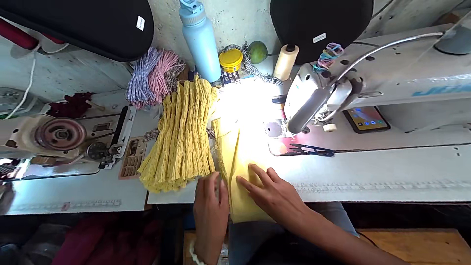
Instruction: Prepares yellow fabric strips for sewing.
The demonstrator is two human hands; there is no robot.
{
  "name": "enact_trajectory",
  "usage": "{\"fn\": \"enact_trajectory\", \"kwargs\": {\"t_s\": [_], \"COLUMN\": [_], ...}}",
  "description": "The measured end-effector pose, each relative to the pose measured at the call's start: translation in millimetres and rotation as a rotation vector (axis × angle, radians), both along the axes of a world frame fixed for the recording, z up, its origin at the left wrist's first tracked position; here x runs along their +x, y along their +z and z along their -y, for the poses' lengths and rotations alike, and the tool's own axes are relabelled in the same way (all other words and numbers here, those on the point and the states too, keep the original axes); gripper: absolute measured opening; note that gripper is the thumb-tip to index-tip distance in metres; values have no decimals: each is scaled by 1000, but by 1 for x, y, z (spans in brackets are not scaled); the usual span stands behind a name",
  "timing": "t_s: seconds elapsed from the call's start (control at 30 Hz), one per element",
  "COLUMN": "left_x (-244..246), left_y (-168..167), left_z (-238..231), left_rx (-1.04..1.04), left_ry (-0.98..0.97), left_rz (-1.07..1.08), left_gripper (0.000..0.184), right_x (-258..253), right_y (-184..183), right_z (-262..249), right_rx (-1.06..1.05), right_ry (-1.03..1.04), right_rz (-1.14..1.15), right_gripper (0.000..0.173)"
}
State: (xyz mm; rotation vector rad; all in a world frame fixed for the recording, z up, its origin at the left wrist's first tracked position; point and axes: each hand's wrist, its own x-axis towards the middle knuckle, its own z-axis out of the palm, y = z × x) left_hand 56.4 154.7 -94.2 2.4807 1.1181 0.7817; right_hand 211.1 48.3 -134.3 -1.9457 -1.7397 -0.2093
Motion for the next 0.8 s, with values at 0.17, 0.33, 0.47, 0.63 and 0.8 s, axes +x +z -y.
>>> {"fn": "enact_trajectory", "kwargs": {"t_s": [0.17, 0.33, 0.47, 0.63, 0.8], "left_x": [75, 113, 111, 137, 150], "left_y": [20, -2, 0, 27, 33], "left_z": [-40, -102, -122, -111, -123], "left_rx": [-154, 7, 44, -320, -527], "left_ry": [-462, -294, -167, -179, -267], "left_rz": [-199, -420, -339, -618, -605], "left_gripper": [41, 43, 31, 49, 41], "right_x": [-2, 1, 3, 4, 9], "right_y": [4, 0, -5, -7, -10], "right_z": [-13, -6, -6, -10, -9], "right_rx": [-45, -151, -131, -91, -17], "right_ry": [41, 76, 94, 105, 87], "right_rz": [57, 27, 24, -5, -147], "right_gripper": [21, 51, 45, 41, 37]}}
